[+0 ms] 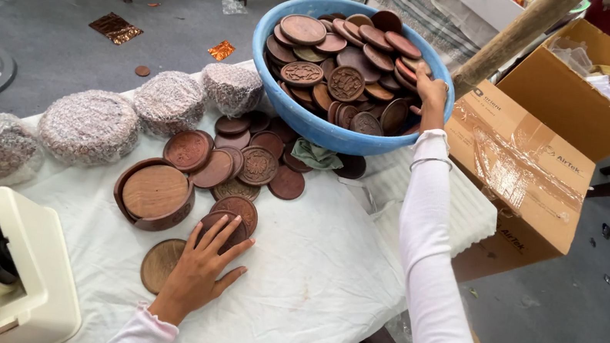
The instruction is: Sorting wooden coasters from a plastic basin and stacking them into wooden bowls at a packing station.
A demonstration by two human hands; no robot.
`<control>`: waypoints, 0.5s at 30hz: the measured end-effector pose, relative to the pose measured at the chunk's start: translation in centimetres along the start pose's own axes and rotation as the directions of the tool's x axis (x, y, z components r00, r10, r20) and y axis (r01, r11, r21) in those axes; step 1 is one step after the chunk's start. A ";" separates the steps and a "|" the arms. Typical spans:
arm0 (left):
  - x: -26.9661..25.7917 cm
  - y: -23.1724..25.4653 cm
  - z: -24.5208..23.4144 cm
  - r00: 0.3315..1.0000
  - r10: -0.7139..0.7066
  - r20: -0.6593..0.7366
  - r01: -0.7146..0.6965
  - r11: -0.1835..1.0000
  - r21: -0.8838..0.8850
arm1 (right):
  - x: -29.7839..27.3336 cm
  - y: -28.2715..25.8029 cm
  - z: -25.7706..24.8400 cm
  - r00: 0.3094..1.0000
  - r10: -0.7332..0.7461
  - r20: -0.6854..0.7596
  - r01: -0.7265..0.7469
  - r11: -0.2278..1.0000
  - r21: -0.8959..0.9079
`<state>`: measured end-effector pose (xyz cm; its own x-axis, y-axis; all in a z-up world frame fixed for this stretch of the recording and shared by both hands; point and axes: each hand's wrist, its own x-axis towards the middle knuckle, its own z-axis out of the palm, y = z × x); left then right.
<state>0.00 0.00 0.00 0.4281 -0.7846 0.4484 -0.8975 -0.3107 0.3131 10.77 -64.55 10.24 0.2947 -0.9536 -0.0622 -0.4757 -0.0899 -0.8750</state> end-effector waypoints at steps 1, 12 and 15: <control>-0.2 0.1 0.0 1.000 -0.004 0.003 0.004 1.000 0.000 | -1.2 0.0 -0.3 1.000 0.003 0.004 -0.003 1.000 -0.002; -0.3 0.0 0.1 1.000 0.003 -0.006 -0.003 1.000 0.000 | -5.8 -0.3 -0.2 0.431 -0.815 0.386 0.867 0.256 -0.427; -0.3 -0.1 0.3 1.000 -0.001 -0.004 0.001 1.000 -0.002 | -7.9 -1.8 0.1 0.344 -0.830 0.438 0.861 0.094 -0.499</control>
<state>-0.10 0.14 -0.43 0.4291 -0.7821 0.4520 -0.8970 -0.3103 0.3147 9.36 -56.81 12.27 0.8594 -0.1277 0.4951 -0.2044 -0.9734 0.1038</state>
